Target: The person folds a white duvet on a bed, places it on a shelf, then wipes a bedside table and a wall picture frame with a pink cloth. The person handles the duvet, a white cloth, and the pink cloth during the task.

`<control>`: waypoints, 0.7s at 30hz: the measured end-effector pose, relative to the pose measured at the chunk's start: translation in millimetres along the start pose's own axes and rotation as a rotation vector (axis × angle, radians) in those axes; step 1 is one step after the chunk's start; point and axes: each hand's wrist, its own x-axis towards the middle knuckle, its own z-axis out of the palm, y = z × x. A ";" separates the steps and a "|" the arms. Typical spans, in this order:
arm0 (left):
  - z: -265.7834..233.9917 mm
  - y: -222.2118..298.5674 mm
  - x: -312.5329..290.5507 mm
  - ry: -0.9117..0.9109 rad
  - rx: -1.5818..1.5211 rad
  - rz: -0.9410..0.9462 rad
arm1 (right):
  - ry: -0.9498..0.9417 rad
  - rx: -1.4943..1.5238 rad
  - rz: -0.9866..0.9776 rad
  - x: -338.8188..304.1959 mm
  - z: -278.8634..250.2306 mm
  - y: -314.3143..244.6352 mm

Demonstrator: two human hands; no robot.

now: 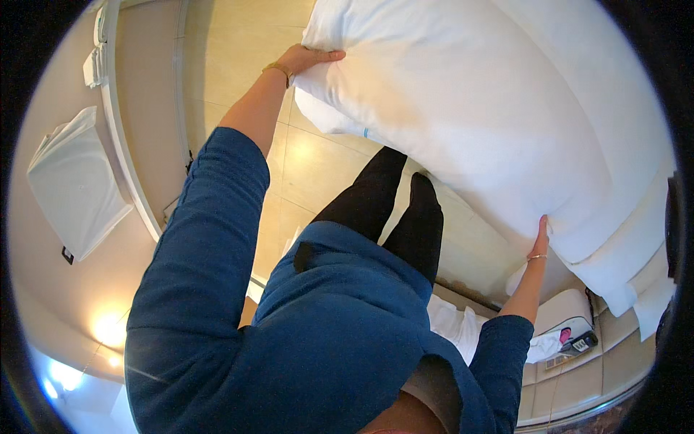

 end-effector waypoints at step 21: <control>-59.4 -36.3 -261.5 0.026 0.274 0.140 | -0.273 -0.024 -0.264 -220.7 -125.5 -113.6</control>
